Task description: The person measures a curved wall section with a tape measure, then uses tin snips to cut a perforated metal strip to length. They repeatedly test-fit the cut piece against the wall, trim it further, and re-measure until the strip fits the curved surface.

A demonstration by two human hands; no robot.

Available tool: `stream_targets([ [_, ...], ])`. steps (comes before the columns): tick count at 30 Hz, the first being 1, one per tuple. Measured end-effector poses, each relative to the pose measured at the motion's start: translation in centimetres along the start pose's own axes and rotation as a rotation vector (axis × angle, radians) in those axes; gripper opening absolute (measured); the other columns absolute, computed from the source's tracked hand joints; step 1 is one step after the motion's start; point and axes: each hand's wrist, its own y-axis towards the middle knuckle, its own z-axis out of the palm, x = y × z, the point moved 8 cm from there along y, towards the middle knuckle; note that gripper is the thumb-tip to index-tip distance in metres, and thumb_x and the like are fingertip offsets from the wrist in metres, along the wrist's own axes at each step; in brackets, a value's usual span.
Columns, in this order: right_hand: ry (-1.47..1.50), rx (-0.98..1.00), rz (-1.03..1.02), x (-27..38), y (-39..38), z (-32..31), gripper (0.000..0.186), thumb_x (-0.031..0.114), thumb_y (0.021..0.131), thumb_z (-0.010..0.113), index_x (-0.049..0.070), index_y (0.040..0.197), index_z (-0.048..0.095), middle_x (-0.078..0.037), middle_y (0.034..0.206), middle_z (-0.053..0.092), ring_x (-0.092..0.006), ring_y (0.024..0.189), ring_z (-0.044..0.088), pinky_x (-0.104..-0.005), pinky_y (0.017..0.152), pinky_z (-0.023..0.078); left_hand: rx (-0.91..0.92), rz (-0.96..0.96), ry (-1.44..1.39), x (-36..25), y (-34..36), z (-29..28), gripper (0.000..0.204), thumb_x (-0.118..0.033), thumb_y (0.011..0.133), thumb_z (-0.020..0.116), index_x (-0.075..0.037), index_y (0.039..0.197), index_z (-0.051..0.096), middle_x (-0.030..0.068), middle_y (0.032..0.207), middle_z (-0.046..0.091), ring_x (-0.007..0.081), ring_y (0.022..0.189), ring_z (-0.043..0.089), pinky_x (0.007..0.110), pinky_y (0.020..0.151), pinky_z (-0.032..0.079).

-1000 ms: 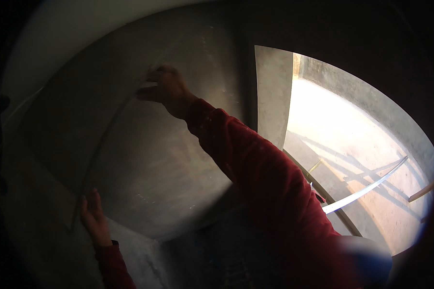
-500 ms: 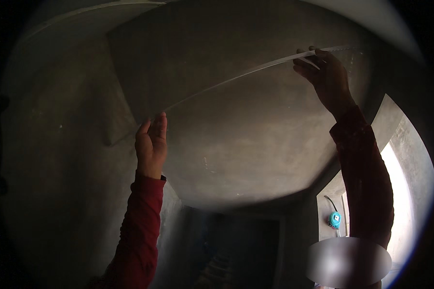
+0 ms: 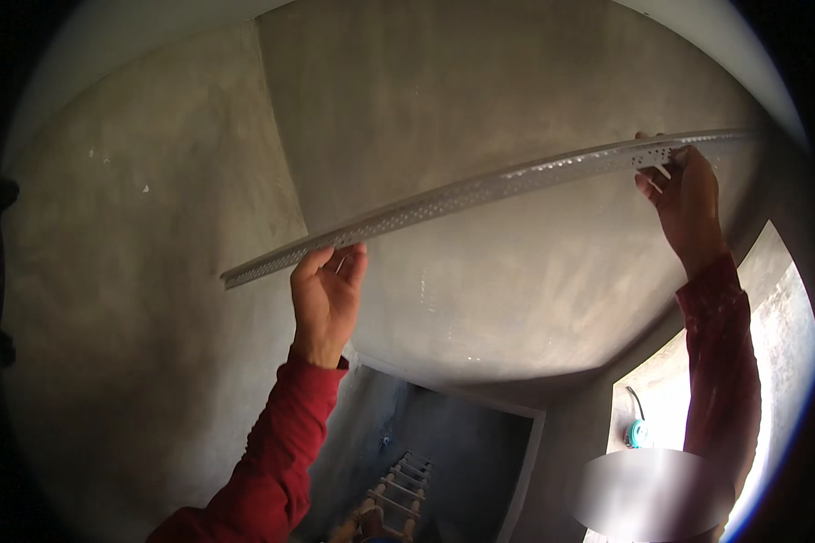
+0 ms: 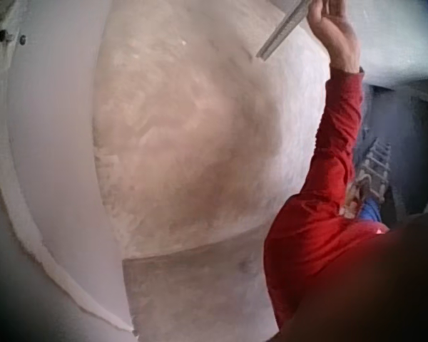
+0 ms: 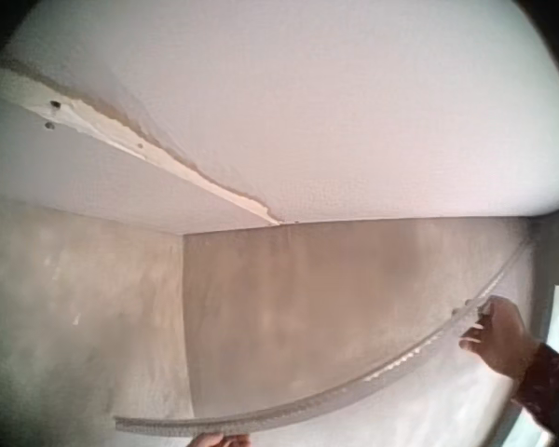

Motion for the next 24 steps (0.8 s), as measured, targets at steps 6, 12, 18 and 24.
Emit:
stream_targets([
  [6,0.027,-0.029,0.01,0.6,-2.5,-0.8,0.012,0.02,0.101,0.046,0.012,0.097,0.055,-0.001,0.099,0.061,-0.0151,0.091,0.059,-0.0267,0.071,0.048,0.083,0.422,0.251,-5.7,-6.0,3.2,0.019,-0.02,0.099,0.06,-0.006,0.11,0.065,0.0078,0.098,0.07,0.0224,0.083,0.07,0.035,0.077,0.058],
  [12,0.086,0.035,-0.061,4.2,-1.9,-0.5,0.012,0.012,0.1,0.043,0.01,0.098,0.055,-0.003,0.102,0.06,-0.0143,0.096,0.057,-0.0238,0.07,0.047,0.144,0.698,0.204,-9.6,-5.4,9.5,0.031,-0.033,0.102,0.054,-0.003,0.105,0.064,0.0094,0.085,0.069,0.0233,0.074,0.068,0.034,0.07,0.053],
  [18,0.214,0.195,-0.095,6.0,-0.6,1.4,0.011,0.008,0.098,0.046,0.006,0.101,0.056,-0.005,0.103,0.06,-0.0169,0.098,0.058,-0.0248,0.069,0.049,0.226,0.743,0.161,-11.0,-4.2,13.1,0.045,-0.04,0.103,0.049,0.005,0.101,0.06,0.0141,0.083,0.068,0.0265,0.074,0.067,0.038,0.074,0.056],
  [24,0.195,-0.057,0.033,4.2,-2.7,0.8,0.012,0.004,0.092,0.05,0.004,0.101,0.058,-0.01,0.101,0.062,-0.023,0.091,0.062,-0.0293,0.067,0.048,0.111,0.706,0.288,-9.6,-6.2,9.8,0.029,-0.028,0.102,0.061,0.0,0.108,0.064,0.0115,0.102,0.07,0.0208,0.081,0.066,0.036,0.077,0.058],
])
